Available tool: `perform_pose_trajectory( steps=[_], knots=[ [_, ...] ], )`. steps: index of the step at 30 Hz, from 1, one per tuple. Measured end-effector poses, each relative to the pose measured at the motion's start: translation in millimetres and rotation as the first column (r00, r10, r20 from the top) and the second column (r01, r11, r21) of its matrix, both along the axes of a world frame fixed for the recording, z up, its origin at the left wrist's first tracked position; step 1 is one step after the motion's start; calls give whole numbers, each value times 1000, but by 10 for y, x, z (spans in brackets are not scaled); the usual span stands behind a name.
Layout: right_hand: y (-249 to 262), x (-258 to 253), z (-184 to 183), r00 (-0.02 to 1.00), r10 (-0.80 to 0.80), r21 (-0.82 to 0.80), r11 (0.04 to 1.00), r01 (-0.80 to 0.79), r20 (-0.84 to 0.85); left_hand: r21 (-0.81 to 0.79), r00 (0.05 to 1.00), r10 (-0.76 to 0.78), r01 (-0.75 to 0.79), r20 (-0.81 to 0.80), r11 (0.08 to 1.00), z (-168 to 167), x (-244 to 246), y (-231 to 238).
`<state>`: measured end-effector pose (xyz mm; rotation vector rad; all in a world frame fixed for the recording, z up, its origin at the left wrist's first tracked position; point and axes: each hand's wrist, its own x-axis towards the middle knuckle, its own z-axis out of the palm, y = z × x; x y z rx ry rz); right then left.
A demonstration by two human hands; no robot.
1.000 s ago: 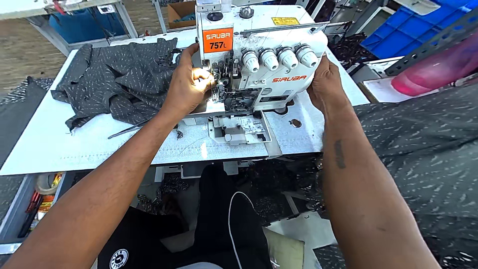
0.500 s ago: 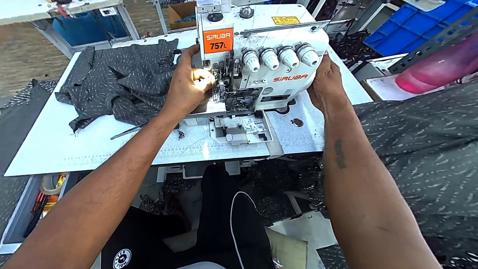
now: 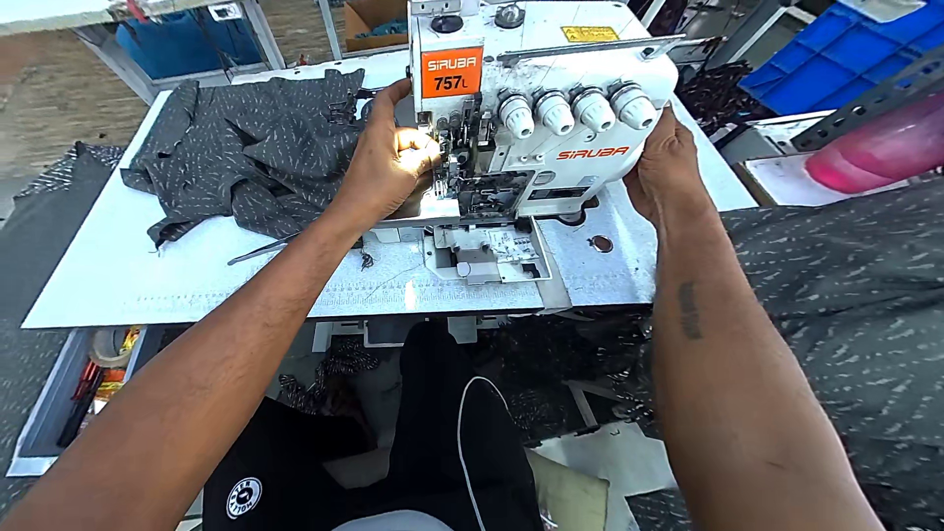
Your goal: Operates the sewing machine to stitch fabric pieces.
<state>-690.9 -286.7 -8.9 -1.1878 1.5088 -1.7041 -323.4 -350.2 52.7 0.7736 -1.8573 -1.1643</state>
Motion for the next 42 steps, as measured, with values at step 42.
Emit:
perform_pose_trajectory(
  steps=[42],
  knots=[
    [35,50,5,1000,-14,32,999,14,-15,-38,948,212,-209,236,977,29,-71,126]
  ],
)
